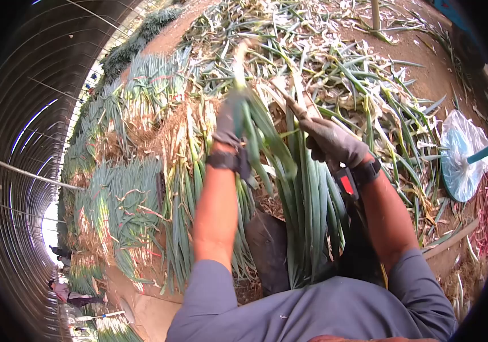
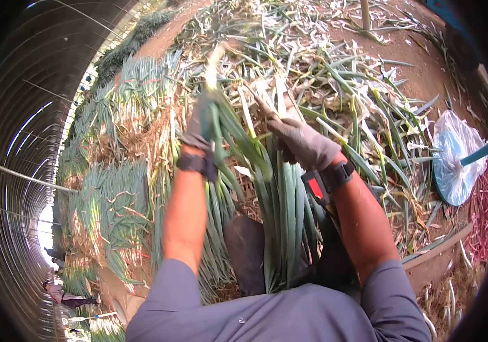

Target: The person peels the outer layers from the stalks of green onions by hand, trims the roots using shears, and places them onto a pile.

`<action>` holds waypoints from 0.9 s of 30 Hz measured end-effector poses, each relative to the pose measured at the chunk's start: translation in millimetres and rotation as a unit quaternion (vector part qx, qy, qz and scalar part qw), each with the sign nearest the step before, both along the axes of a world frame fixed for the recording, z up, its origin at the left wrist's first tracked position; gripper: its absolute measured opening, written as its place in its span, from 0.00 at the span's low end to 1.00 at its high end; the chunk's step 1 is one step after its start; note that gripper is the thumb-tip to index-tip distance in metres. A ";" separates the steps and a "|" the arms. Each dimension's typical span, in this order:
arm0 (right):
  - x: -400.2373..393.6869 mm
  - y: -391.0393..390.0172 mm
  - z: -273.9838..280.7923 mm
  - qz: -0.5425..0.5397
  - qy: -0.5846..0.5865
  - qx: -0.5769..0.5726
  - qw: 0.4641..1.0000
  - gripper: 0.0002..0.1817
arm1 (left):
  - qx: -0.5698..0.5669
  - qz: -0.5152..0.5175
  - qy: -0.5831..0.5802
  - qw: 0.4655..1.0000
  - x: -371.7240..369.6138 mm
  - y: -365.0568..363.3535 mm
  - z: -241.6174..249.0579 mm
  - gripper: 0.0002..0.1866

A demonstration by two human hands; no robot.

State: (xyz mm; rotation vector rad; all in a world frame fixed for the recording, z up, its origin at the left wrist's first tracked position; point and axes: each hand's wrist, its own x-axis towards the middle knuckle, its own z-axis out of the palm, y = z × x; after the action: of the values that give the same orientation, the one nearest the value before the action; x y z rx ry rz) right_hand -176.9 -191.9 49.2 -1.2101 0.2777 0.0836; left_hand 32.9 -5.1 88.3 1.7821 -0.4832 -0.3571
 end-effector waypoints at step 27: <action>-10.9 41.1 5.8 0.248 0.090 -0.308 0.914 0.32 | 0.261 0.155 -0.090 0.949 -9.7 56.7 -175.3 0.19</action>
State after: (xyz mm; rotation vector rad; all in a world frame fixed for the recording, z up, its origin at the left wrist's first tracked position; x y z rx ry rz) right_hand -187.9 -150.8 55.0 -1.8892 0.1516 0.5883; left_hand 23.2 51.6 -86.9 2.3820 -0.2358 -0.1013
